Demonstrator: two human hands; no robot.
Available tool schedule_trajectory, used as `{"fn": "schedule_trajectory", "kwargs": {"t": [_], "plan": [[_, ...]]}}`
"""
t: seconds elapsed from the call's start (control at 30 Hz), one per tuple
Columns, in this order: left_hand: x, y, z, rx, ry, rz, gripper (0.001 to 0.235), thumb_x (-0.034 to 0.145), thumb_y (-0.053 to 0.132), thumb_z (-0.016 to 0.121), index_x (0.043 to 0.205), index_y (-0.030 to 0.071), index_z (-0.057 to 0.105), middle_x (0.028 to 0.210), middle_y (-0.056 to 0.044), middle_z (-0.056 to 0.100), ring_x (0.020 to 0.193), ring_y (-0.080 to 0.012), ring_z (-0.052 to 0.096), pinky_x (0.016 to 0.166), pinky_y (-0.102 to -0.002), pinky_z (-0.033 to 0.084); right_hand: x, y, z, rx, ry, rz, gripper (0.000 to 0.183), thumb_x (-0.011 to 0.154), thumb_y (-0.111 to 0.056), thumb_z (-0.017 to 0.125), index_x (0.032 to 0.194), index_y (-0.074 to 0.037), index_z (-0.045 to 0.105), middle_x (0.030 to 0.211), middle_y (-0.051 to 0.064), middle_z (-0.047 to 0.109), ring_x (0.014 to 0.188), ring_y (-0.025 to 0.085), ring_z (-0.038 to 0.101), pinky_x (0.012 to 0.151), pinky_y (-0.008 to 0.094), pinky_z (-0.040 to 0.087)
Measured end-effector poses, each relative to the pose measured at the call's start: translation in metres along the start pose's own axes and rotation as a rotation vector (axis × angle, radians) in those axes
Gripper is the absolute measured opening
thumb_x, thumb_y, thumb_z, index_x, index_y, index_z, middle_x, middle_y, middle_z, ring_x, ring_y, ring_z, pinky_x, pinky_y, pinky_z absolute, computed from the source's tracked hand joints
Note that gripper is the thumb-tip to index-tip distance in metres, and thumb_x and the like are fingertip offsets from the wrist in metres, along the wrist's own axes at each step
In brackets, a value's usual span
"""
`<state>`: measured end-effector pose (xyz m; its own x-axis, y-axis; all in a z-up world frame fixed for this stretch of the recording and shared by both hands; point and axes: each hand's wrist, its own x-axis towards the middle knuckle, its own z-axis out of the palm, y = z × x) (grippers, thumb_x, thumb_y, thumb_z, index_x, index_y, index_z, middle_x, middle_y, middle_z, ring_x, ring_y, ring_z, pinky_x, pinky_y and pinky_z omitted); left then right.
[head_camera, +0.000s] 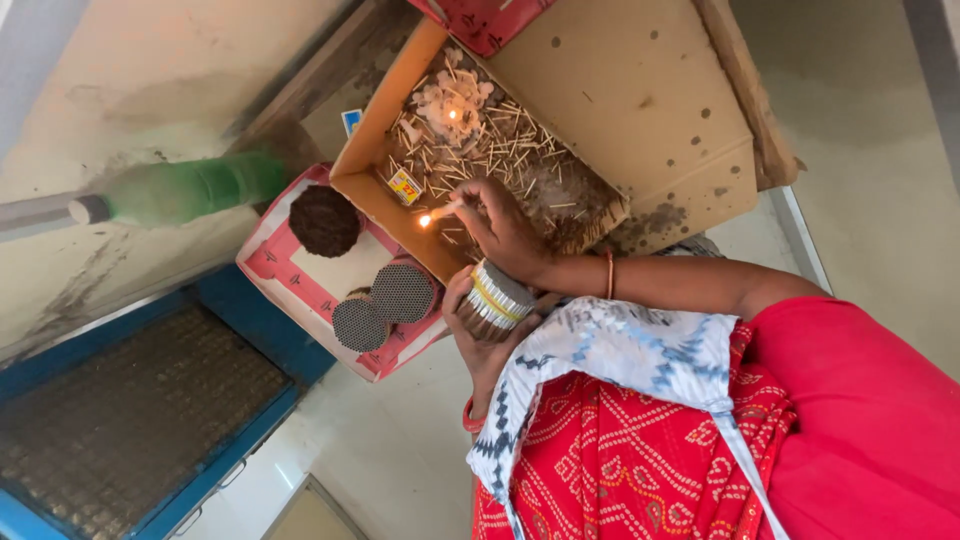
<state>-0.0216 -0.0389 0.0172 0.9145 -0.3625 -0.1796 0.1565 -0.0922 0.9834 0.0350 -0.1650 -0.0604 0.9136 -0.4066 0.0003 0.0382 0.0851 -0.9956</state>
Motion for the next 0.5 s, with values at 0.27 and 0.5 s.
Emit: {"fn": "schedule_trajectory", "kwargs": {"t": [0.27,0.5], "plan": [[-0.016,-0.011,-0.005,0.144,-0.009,-0.136,0.106,0.069,-0.001,0.095,0.154,0.008,0.032,0.142,-0.015,0.051,0.13,-0.0251,0.055,0.112,-0.038,0.048,0.013,-0.004,-0.002,-0.025,0.003,-0.057,0.017,0.108,-0.013,0.059,0.123,-0.004,0.057,0.11,0.009,0.06,0.096,0.019,0.06,0.086,0.03,0.05],[-0.01,-0.021,-0.033,0.076,0.137,0.066,0.108,0.064,-0.001,0.093,0.152,0.01,0.032,0.148,-0.009,0.045,0.135,-0.024,0.05,0.116,-0.038,0.046,0.032,0.009,-0.056,-0.133,0.08,-0.102,0.017,0.111,-0.012,0.061,0.125,-0.004,0.056,0.112,0.006,0.061,0.098,0.014,0.059,0.085,0.03,0.05]]}}
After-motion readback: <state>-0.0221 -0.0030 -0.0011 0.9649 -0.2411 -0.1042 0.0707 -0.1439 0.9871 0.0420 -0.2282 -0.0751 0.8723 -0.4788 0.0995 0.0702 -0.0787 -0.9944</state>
